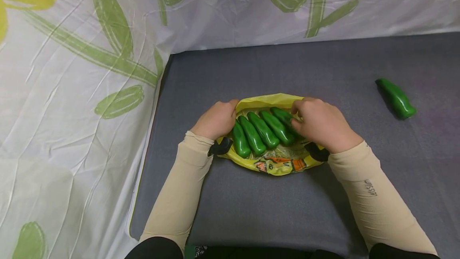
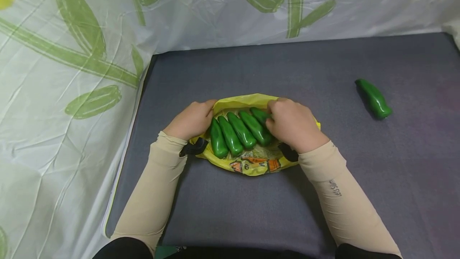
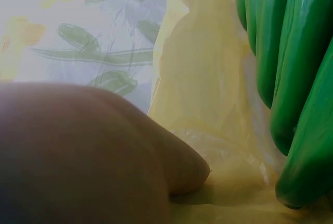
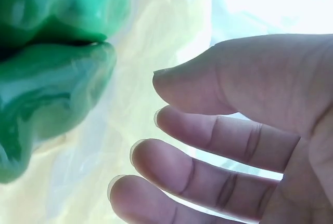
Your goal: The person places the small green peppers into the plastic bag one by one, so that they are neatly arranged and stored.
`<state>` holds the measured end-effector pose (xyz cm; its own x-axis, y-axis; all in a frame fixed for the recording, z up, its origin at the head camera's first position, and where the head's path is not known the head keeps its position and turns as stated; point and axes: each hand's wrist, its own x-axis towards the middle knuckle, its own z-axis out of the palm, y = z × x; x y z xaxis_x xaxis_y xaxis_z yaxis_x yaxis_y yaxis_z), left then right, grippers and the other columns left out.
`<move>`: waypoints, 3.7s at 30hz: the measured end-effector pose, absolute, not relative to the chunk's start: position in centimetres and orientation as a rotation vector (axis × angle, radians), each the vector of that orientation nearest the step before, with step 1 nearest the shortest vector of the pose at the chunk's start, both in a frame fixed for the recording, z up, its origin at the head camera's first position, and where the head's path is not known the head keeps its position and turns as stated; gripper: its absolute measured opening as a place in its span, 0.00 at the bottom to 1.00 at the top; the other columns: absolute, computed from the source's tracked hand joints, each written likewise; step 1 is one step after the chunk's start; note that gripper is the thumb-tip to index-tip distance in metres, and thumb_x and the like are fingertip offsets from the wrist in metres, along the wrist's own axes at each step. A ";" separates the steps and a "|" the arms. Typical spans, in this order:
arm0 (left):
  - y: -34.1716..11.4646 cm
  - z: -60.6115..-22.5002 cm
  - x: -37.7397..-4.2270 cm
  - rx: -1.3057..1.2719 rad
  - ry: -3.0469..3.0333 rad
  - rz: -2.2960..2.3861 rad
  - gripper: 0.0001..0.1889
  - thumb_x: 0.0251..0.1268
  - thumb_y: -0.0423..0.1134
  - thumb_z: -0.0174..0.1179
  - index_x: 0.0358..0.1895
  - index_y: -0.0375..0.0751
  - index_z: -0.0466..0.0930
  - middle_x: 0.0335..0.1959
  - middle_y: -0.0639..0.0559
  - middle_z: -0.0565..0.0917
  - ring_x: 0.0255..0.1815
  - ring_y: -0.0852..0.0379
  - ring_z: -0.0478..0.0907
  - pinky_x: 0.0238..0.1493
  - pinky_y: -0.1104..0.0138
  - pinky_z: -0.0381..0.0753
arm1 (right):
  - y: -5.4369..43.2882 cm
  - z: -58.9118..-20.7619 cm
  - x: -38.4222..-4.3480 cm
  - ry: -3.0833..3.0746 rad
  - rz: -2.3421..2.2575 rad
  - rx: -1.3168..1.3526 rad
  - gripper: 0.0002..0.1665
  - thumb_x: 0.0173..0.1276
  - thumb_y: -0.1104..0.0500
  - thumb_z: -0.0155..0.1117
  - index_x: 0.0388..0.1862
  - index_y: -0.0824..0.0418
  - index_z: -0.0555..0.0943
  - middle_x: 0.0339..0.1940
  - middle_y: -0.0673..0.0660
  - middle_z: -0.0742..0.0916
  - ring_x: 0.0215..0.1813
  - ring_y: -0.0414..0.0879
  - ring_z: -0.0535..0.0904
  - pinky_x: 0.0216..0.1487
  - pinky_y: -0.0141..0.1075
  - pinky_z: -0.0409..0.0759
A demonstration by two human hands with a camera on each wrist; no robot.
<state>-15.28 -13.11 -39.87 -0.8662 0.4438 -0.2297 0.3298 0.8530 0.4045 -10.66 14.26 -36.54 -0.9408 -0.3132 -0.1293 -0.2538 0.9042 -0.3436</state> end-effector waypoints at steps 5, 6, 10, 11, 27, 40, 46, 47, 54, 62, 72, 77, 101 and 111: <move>-13.1 -39.9 -15.3 0.586 2.714 0.513 0.20 0.85 0.32 0.40 0.70 0.38 0.74 0.38 0.44 0.85 0.30 0.51 0.81 0.33 0.61 0.82 | 14.8 -36.2 -10.7 2.898 -0.497 -0.420 0.12 0.72 0.59 0.63 0.49 0.63 0.86 0.44 0.61 0.87 0.41 0.55 0.83 0.38 0.55 0.81; -13.1 -40.0 -15.3 0.588 2.715 0.512 0.20 0.84 0.32 0.40 0.70 0.38 0.75 0.37 0.44 0.85 0.30 0.51 0.81 0.33 0.61 0.82 | 14.9 -36.1 -10.8 2.898 -0.501 -0.414 0.13 0.72 0.58 0.64 0.50 0.63 0.86 0.44 0.61 0.87 0.41 0.56 0.83 0.39 0.56 0.81; -13.0 -40.0 -15.4 0.596 2.717 0.509 0.20 0.84 0.32 0.40 0.70 0.37 0.74 0.36 0.44 0.84 0.29 0.52 0.81 0.33 0.61 0.81 | 15.3 -35.9 -10.9 2.891 -0.525 -0.375 0.14 0.73 0.57 0.64 0.51 0.64 0.85 0.47 0.63 0.88 0.44 0.57 0.84 0.42 0.58 0.81; -13.0 -40.0 -15.4 0.597 2.717 0.507 0.20 0.84 0.32 0.41 0.70 0.37 0.74 0.36 0.44 0.84 0.29 0.52 0.81 0.33 0.61 0.81 | 15.5 -35.8 -11.0 2.893 -0.532 -0.365 0.15 0.73 0.57 0.63 0.51 0.64 0.85 0.48 0.63 0.88 0.45 0.57 0.84 0.42 0.59 0.81; -13.0 -39.9 -15.3 0.566 2.707 0.515 0.20 0.85 0.33 0.40 0.70 0.38 0.75 0.39 0.43 0.85 0.31 0.51 0.82 0.35 0.60 0.82 | 19.2 -34.6 -11.3 2.961 -0.631 -0.212 0.17 0.74 0.55 0.57 0.51 0.64 0.85 0.46 0.64 0.87 0.39 0.56 0.81 0.38 0.55 0.78; -13.0 -39.8 -15.2 0.566 2.703 0.511 0.20 0.85 0.33 0.40 0.71 0.37 0.74 0.39 0.43 0.85 0.31 0.51 0.82 0.36 0.60 0.82 | 21.8 -35.1 -12.1 2.906 -0.682 -0.093 0.20 0.77 0.51 0.57 0.55 0.65 0.83 0.47 0.68 0.87 0.42 0.60 0.82 0.40 0.58 0.79; -13.0 -39.9 -15.2 0.572 2.708 0.509 0.20 0.85 0.33 0.40 0.71 0.37 0.74 0.39 0.43 0.85 0.31 0.51 0.82 0.35 0.60 0.82 | 23.8 -35.3 -12.4 2.874 -0.701 -0.045 0.25 0.78 0.49 0.56 0.60 0.67 0.81 0.50 0.70 0.86 0.45 0.62 0.82 0.41 0.58 0.78; -13.0 -39.9 -15.2 0.573 2.709 0.511 0.20 0.85 0.33 0.40 0.71 0.37 0.74 0.39 0.43 0.85 0.31 0.51 0.82 0.35 0.60 0.82 | 24.2 -35.4 -12.4 2.871 -0.700 -0.032 0.25 0.79 0.48 0.57 0.60 0.67 0.80 0.51 0.71 0.85 0.45 0.63 0.82 0.41 0.58 0.78; -13.0 -40.0 -15.2 0.569 2.724 0.510 0.20 0.85 0.33 0.40 0.69 0.38 0.75 0.40 0.43 0.85 0.32 0.51 0.82 0.36 0.60 0.82 | 26.2 -35.6 -12.5 2.887 -0.709 0.076 0.26 0.78 0.48 0.54 0.60 0.68 0.80 0.52 0.74 0.84 0.47 0.66 0.81 0.42 0.61 0.77; -13.0 -40.1 -15.3 0.569 2.720 0.515 0.20 0.85 0.33 0.40 0.69 0.38 0.75 0.38 0.44 0.85 0.31 0.51 0.82 0.34 0.60 0.82 | 28.4 -35.7 -12.1 2.938 -0.681 0.218 0.27 0.76 0.51 0.54 0.61 0.71 0.79 0.52 0.76 0.83 0.47 0.67 0.80 0.40 0.58 0.75; -12.9 -39.9 -15.2 0.572 2.725 0.498 0.20 0.85 0.33 0.40 0.70 0.37 0.74 0.40 0.42 0.85 0.31 0.50 0.82 0.35 0.60 0.82 | 30.8 -36.3 -11.6 2.899 -0.695 0.441 0.33 0.79 0.50 0.53 0.70 0.74 0.70 0.61 0.81 0.77 0.53 0.75 0.77 0.45 0.66 0.76; -12.9 -40.0 -15.2 0.567 2.724 0.499 0.20 0.85 0.33 0.40 0.70 0.37 0.74 0.42 0.41 0.86 0.33 0.50 0.82 0.37 0.59 0.82 | 31.9 -37.0 -11.7 2.918 -0.702 0.508 0.32 0.78 0.54 0.52 0.69 0.77 0.69 0.61 0.83 0.76 0.53 0.77 0.76 0.47 0.67 0.75; -12.8 -39.8 -15.1 0.554 2.716 0.488 0.20 0.85 0.33 0.40 0.70 0.37 0.74 0.41 0.41 0.86 0.31 0.51 0.82 0.35 0.60 0.82 | 35.1 -39.5 -11.6 2.865 -0.683 0.627 0.34 0.76 0.56 0.58 0.71 0.79 0.65 0.63 0.84 0.70 0.57 0.79 0.70 0.52 0.70 0.71; -12.7 -39.7 -15.1 0.557 2.720 0.474 0.21 0.85 0.33 0.41 0.73 0.36 0.72 0.45 0.40 0.87 0.33 0.50 0.83 0.38 0.59 0.83 | 35.9 -40.6 -11.7 2.844 -0.702 0.612 0.42 0.75 0.56 0.61 0.77 0.79 0.59 0.60 0.83 0.70 0.56 0.77 0.69 0.52 0.70 0.71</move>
